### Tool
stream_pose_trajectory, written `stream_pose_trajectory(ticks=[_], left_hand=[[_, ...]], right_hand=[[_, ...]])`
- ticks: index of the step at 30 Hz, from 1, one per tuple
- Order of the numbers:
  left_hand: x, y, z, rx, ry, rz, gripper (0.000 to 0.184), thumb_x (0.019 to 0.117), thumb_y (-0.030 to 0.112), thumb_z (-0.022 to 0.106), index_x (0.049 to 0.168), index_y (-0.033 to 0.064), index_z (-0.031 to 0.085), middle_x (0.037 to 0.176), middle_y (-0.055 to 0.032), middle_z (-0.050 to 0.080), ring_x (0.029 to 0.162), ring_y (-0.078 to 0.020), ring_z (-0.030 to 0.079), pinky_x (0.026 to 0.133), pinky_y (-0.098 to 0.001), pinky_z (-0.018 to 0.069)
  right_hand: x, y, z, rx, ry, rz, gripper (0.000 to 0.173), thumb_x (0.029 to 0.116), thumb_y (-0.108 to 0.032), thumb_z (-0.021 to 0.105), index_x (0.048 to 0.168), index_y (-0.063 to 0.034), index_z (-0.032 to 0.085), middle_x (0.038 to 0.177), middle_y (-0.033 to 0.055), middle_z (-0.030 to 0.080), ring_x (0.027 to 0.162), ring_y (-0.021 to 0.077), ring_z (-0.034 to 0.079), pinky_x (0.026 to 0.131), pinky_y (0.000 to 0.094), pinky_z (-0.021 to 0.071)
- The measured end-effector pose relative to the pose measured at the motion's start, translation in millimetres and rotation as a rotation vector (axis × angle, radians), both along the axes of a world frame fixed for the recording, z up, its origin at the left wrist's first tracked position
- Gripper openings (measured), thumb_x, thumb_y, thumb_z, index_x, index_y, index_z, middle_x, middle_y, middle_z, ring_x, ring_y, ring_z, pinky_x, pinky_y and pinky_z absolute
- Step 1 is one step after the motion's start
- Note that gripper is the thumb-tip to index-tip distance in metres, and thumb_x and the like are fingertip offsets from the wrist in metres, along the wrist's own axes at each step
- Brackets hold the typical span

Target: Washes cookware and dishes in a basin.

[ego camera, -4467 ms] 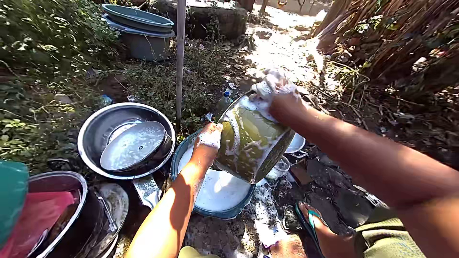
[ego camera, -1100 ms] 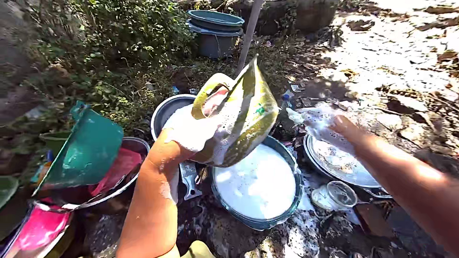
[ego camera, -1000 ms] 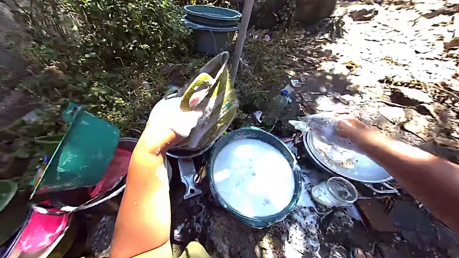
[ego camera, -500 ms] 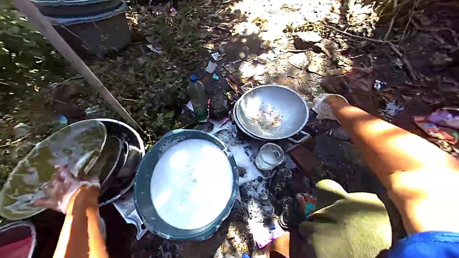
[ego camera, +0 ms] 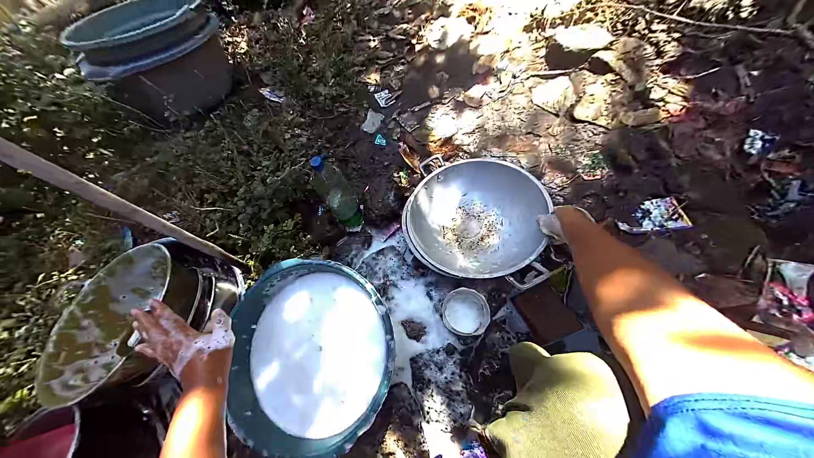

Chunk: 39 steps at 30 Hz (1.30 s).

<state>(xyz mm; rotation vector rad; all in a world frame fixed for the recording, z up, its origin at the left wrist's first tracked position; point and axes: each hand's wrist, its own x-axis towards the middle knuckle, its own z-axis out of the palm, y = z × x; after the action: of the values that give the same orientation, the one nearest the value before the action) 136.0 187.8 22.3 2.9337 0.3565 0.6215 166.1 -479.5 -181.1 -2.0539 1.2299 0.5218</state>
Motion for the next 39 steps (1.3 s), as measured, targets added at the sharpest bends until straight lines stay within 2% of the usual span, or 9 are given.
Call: stream_pose_trajectory(ticks=[12,17,19,23,26,29,33,36,39], left_hand=[[-1.0,-188.3,-50.1,-0.597,0.621,-0.558,0.042,0.1053,0.029,0.052,0.142,0.0087,0.060,0.155,-0.0146,0.048,0.146,-0.0251,0.042,0.121,-0.0440,0.0334],[-15.4,-170.4,-20.5,-0.866,0.713,-0.462,0.059,0.1100,0.039,0.043,0.155,0.0001,0.039,0.157,-0.0213,0.044,0.147,-0.0291,0.041,0.122,-0.0461,0.0305],[-25.1,-141.3,-7.5,-1.151,0.570,-0.382,0.056,0.1070,0.040,0.051,0.151,0.0065,0.044,0.145,-0.0159,0.056,0.133,-0.0237,0.054,0.111,-0.0438,0.0441],[-48.7,-47.7,22.3,-1.514,0.243,-0.353,0.043,0.1013,0.013,0.055,0.144,0.0101,0.048,0.118,-0.0065,0.067,0.101,-0.0144,0.068,0.086,-0.0365,0.0598],[-81.1,19.0,60.6,-1.484,0.182,-0.238,0.041,0.0950,0.005,0.057,0.135,0.0146,0.057,0.112,-0.0027,0.069,0.096,-0.0130,0.068,0.078,-0.0349,0.0598],[-107.8,71.1,76.3,-1.402,0.226,-0.180,0.056,0.0925,0.002,0.058,0.145,0.0210,0.053,0.119,-0.0035,0.068,0.097,-0.0124,0.069,0.077,-0.0334,0.0607],[-122.1,99.4,73.6,-1.380,0.292,-0.072,0.056,0.0979,0.003,0.055,0.149,0.0235,0.047,0.112,0.0013,0.065,0.091,-0.0034,0.066,0.073,-0.0223,0.0580],[-121.7,103.3,59.1,-1.334,0.311,-0.049,0.060,0.0986,0.005,0.055,0.154,0.0247,0.042,0.129,-0.0023,0.062,0.106,-0.0075,0.064,0.084,-0.0286,0.0572],[-115.8,99.7,31.4,-1.381,0.266,-0.082,0.069,0.0939,0.002,0.055,0.157,0.0244,0.039,0.144,-0.0056,0.057,0.121,-0.0143,0.061,0.095,-0.0377,0.0561]], right_hand=[[-11.2,17.9,143.7,-0.115,-0.431,0.101,0.033,0.0977,-0.016,0.061,0.124,0.0049,0.062,0.115,0.0341,0.063,0.104,0.0499,0.061,0.086,0.0715,0.0459],[-50.5,88.9,206.6,-0.030,-0.654,0.128,0.035,0.1014,-0.022,0.056,0.130,-0.0023,0.060,0.116,0.0217,0.065,0.101,0.0324,0.063,0.085,0.0563,0.0518],[-69.8,138.5,230.4,0.024,-0.685,0.205,0.033,0.1025,-0.021,0.057,0.129,-0.0033,0.062,0.115,0.0199,0.067,0.101,0.0296,0.066,0.086,0.0543,0.0544],[-106.3,242.7,236.2,0.326,-0.516,0.370,0.024,0.1063,-0.025,0.049,0.118,-0.0074,0.059,0.080,0.0053,0.063,0.058,0.0101,0.057,0.051,0.0290,0.0512],[-114.8,311.0,209.1,0.306,-0.130,0.770,0.039,0.1111,-0.033,0.042,0.112,-0.0016,0.065,0.085,0.0088,0.061,0.070,0.0154,0.058,0.065,0.0340,0.0515],[-104.2,368.7,172.4,0.113,0.096,1.008,0.051,0.1099,-0.043,0.042,0.123,0.0002,0.066,0.115,0.0251,0.067,0.107,0.0388,0.065,0.096,0.0607,0.0477],[-98.5,440.7,135.5,0.225,-0.333,0.794,0.033,0.1066,-0.035,0.051,0.121,-0.0076,0.062,0.087,0.0112,0.063,0.070,0.0203,0.060,0.064,0.0411,0.0516],[-109.1,483.4,97.6,0.177,-0.335,0.815,0.049,0.1016,-0.027,0.058,0.143,-0.0004,0.052,0.132,0.0263,0.061,0.123,0.0379,0.060,0.105,0.0572,0.0473],[-139.7,514.5,72.0,0.062,-0.062,1.108,0.057,0.1053,-0.033,0.049,0.151,-0.0008,0.045,0.150,0.0262,0.049,0.142,0.0419,0.045,0.115,0.0614,0.0364]])
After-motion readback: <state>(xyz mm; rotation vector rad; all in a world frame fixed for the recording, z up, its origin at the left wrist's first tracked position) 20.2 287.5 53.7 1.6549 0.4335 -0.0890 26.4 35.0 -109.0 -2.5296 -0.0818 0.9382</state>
